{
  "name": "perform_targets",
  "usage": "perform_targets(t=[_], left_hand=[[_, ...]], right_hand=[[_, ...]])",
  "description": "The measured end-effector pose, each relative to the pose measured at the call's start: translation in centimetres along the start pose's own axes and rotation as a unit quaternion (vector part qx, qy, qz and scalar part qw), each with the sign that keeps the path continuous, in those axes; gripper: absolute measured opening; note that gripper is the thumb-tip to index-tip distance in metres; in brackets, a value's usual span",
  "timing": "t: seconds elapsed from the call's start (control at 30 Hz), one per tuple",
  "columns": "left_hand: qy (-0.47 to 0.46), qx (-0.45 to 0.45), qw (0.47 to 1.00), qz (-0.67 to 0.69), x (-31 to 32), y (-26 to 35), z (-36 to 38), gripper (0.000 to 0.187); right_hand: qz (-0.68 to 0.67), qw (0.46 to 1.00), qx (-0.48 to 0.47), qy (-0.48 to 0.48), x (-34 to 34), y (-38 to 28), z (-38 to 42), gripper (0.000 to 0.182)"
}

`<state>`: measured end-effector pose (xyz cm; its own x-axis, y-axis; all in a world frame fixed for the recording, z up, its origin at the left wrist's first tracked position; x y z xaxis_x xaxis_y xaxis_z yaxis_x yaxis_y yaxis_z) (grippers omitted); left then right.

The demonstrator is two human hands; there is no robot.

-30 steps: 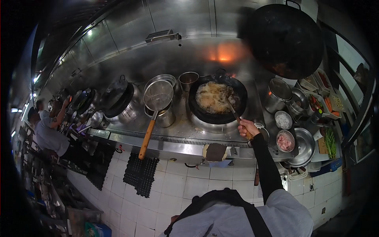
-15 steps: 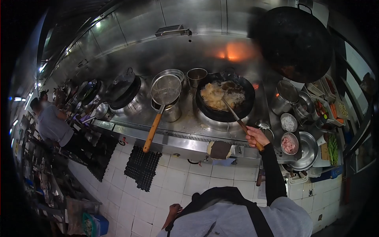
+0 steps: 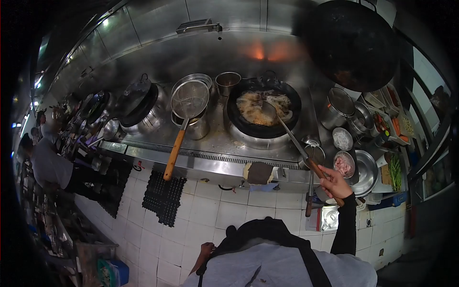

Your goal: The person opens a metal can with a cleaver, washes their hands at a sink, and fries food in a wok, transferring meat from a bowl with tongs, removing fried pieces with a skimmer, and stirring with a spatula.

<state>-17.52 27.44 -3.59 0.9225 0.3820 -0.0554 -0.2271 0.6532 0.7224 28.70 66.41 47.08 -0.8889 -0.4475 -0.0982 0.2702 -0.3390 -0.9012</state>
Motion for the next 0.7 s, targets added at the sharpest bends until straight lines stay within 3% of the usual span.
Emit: perform_targets(t=[0.13,0.27,0.37,0.57,0.7], left_hand=[[-0.005,-0.025,1.0,-0.015,1.6,7.7,2.8,0.018],[-0.02,-0.017,0.998,-0.065,2.2,9.9,2.1,0.018],[-0.032,-0.021,0.996,-0.085,2.8,10.6,1.8,0.018],[-0.033,-0.003,0.99,-0.137,3.2,13.3,1.8,0.018],[-0.013,0.005,0.995,-0.102,2.3,13.2,1.9,0.018]], right_hand=[[0.048,0.999,0.007,0.015,0.2,-1.5,2.9,0.056],[0.119,0.993,0.017,0.009,0.8,-2.6,3.8,0.058],[0.168,0.985,-0.015,0.024,1.0,-1.3,0.2,0.059],[0.07,0.995,-0.05,0.057,2.6,1.4,-5.8,0.06],[0.071,0.995,-0.019,0.061,3.2,-0.2,-1.6,0.06]])
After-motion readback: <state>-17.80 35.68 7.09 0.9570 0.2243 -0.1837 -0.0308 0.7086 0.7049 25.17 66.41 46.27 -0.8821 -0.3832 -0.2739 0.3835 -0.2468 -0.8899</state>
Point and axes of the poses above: each hand's wrist, its own z-axis away from the middle knuckle, its own x-axis out of the palm, y = z × x, the point moved 9 cm from there along -z, towards the middle knuckle, and after that the axes turned 6 degrees about x, right-handed, at the moved point
